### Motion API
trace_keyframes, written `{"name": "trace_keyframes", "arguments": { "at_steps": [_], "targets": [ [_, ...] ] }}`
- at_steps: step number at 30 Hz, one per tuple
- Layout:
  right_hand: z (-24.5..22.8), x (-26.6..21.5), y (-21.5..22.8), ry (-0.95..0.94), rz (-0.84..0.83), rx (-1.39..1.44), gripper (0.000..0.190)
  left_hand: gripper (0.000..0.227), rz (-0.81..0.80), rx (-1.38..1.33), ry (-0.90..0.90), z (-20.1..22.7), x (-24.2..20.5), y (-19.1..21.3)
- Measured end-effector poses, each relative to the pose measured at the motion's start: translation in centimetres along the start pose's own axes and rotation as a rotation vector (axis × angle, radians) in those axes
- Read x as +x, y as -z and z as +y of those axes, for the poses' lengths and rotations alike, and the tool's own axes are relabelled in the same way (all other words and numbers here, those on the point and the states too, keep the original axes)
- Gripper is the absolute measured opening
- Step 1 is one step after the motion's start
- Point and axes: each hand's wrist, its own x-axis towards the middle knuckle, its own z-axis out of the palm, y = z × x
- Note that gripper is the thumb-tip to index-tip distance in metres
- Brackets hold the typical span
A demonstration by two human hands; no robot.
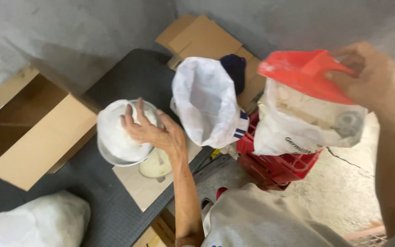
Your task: Weighing white powder from a large bag into smaller plastic bags using a manual scale and a scoop.
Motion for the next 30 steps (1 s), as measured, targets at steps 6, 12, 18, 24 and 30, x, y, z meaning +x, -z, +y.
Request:
{"name": "trace_keyframes", "arguments": {
  "at_steps": [6, 12, 18, 24, 30],
  "targets": [
    [8.2, -0.7, 0.5, -0.311, -0.466, -0.649, 0.049, 0.04, -0.415, -0.454, -0.015, 8.3, -7.5, -6.8],
    [13.7, -2.9, -4.8, -0.002, -0.505, -0.768, 0.033, 0.061, -0.799, -0.536, 0.141, 11.6, -17.5, -15.8],
    [18.4, -2.7, -10.8, 0.071, -0.59, -0.624, 0.031, 0.105, -1.033, -0.432, 0.41, 12.8, -20.7, -15.5],
    [13.2, -1.8, -11.9, -0.137, -0.626, -0.546, 0.033, 0.096, -1.251, -0.339, 0.466, 7.8, -21.3, -16.4],
    [16.2, -1.9, -9.3, 0.017, -0.68, -0.535, 0.046, 0.095, -1.279, -0.319, 0.525, 6.4, -21.7, -17.8]
  ]
}}
